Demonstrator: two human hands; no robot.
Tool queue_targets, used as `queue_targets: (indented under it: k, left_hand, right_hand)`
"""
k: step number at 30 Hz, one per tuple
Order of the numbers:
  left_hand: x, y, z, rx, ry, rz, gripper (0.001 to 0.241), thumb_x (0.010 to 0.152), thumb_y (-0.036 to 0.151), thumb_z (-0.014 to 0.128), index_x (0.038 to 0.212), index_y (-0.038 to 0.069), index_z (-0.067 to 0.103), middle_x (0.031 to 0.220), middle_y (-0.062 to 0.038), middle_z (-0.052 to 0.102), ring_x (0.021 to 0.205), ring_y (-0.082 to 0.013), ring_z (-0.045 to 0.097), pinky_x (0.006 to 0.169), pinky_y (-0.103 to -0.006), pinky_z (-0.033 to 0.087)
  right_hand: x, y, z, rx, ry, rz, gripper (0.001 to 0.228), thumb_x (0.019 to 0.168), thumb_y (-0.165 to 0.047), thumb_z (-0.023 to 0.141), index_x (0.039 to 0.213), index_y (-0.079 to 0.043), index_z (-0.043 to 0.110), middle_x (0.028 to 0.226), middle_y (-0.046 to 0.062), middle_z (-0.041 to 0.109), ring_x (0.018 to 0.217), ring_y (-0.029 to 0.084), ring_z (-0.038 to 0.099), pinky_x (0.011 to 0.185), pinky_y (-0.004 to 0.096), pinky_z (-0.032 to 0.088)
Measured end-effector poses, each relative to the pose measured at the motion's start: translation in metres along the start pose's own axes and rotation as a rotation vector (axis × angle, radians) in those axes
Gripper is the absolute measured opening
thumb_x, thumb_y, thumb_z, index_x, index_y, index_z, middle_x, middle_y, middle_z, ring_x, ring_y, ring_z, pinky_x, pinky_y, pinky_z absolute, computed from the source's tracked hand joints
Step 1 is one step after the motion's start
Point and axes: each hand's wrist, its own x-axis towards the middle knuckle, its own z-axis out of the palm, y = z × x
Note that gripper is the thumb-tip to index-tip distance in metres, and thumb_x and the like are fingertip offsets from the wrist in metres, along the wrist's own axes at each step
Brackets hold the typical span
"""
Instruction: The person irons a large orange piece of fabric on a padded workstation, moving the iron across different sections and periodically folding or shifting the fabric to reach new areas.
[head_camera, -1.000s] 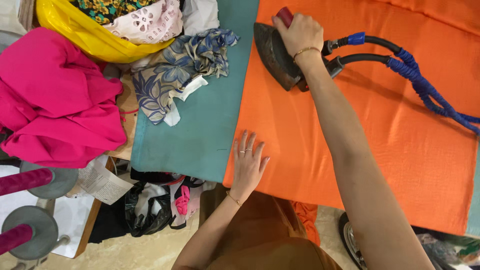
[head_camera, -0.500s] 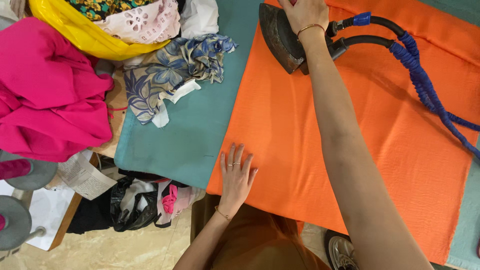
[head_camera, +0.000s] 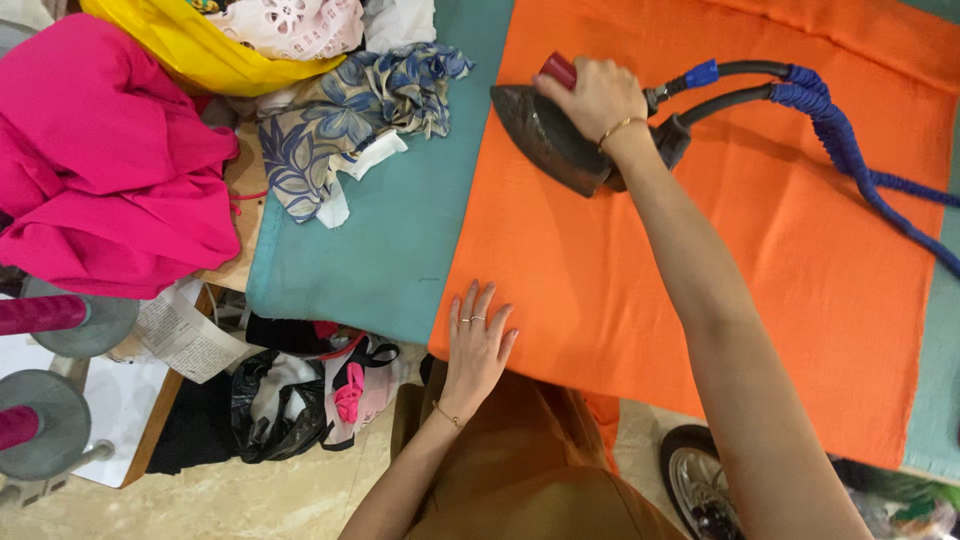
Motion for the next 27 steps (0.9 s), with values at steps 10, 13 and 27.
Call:
queue_targets:
  k: [10,13,27]
  left_hand:
    - [-0.030,-0.017,-0.031,-0.063,0.044,0.040,0.029,0.095,0.019,0.069,0.122,0.009,0.065,0.141,-0.013,0.053,0.137,-0.0355,0.047,0.112,-0.0526,0.038]
    - [-0.036,-0.027,-0.039,-0.066,0.069,0.051,0.023,0.094,0.018,0.071,0.116,0.011,0.068,0.126,-0.007,0.059,0.123,-0.0294,0.054,0.101,-0.0479,0.041]
    - [-0.099,-0.093,-0.003,-0.809,0.125,-0.504,0.040,0.090,0.022,0.071,0.121,0.003,0.055,0.112,-0.007,0.057,0.102,-0.0214,0.059,0.086,-0.0389,0.049]
  right_hand:
    - [-0.157,-0.085,-0.011,-0.063,0.005,0.007,0.073,0.097,-0.074,0.057,0.088,-0.002,0.068,0.074,0.020,0.071,0.068,0.041,0.071,0.060,0.050,0.057]
    - [-0.200,-0.109,-0.017,-0.059,0.042,-0.033,0.067,0.095,-0.070,0.062,0.087,-0.004,0.067,0.065,0.018,0.068,0.059,0.039,0.069,0.054,0.046,0.056]
    - [-0.237,-0.127,-0.019,-0.078,0.066,-0.067,0.065,0.096,-0.067,0.066,0.086,-0.003,0.067,0.056,0.014,0.063,0.050,0.032,0.066,0.050,0.039,0.055]
